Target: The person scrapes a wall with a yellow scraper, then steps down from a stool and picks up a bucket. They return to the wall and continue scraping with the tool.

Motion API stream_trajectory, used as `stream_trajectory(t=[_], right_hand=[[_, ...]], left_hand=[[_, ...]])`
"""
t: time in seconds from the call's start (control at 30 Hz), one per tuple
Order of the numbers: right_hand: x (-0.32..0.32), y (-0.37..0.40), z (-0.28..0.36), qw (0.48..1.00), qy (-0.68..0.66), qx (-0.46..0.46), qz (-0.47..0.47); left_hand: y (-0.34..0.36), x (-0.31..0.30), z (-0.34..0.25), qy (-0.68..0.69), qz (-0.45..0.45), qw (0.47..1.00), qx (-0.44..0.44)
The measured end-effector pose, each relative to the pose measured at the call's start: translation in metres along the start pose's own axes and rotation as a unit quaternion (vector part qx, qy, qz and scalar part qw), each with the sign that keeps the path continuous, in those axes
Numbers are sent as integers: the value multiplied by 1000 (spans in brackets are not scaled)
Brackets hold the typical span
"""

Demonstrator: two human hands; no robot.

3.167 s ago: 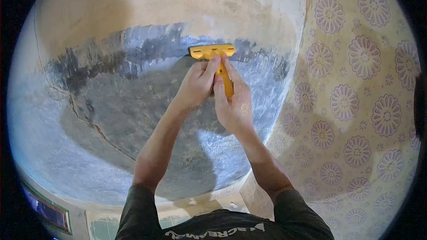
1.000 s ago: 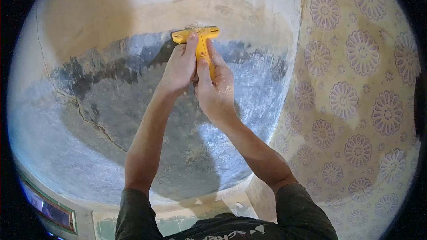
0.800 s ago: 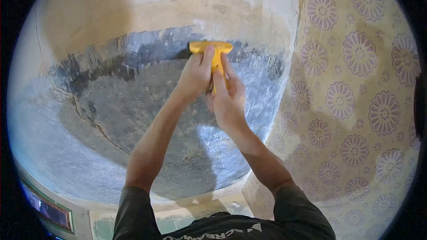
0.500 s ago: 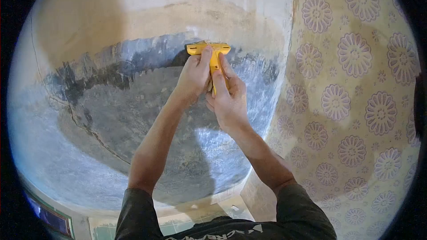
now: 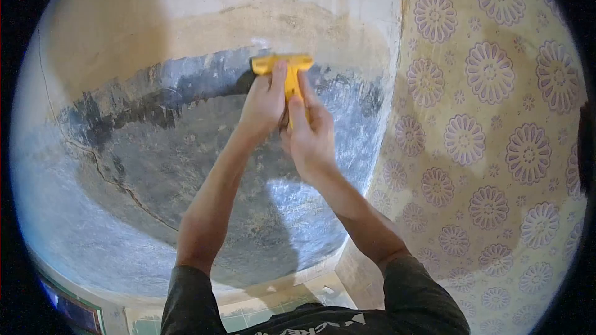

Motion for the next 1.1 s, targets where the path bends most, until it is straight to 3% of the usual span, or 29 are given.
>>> stream_trajectory(t=[0.07,0.13,0.2,0.3,0.37,0.43,0.5,0.53,0.6,0.7,0.8,0.87,0.93,1.0,1.03,1.1], right_hand=[[-2,-10,3,999,-48,-14,-12],[-9,-1,1,999,-52,8,6],[-8,-2,2,998,-63,8,1],[-4,-4,14,991,-122,48,-4],[-9,7,-1,995,-90,40,-12],[-12,10,-8,998,-55,25,-14],[-15,0,-10,998,50,-33,10],[-15,-3,-5,998,51,-29,11],[-11,-6,10,994,-106,12,-4],[-21,10,-9,1000,9,6,14],[-13,-12,14,998,-55,8,5],[-19,-7,6,1000,-28,-11,5],[-21,1,4,1000,0,-19,9],[-19,-4,6,999,43,-12,16],[-18,-7,8,999,43,-11,16],[-16,-19,17,999,17,-44,28]], left_hand=[[-12,2,-15,117,63,990,-53],[4,7,-8,101,36,990,-95],[8,12,2,65,20,998,17],[-2,12,-11,118,40,991,-48],[4,13,-1,139,50,984,-96],[11,16,11,90,41,994,-35],[-11,18,4,112,39,992,-35],[-14,17,-2,134,33,990,-42],[-4,19,-9,166,48,982,-73],[2,17,-6,96,13,994,-50],[-10,13,-5,59,47,996,-55],[-7,18,-11,61,23,996,-64],[-13,21,21,77,35,995,-60],[-29,20,38,-65,-106,981,152],[-26,17,27,-65,-106,981,151],[-19,14,-8,90,49,991,-82]])
Point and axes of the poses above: each hand's wrist, its own y-axis away from the middle knuckle, its own x-axis out of the palm, z = x × y, the point moved 1 cm from there along -y, towards the middle knuckle, and after that the axes turned 13 degrees about -x, right-handed, at the moved point
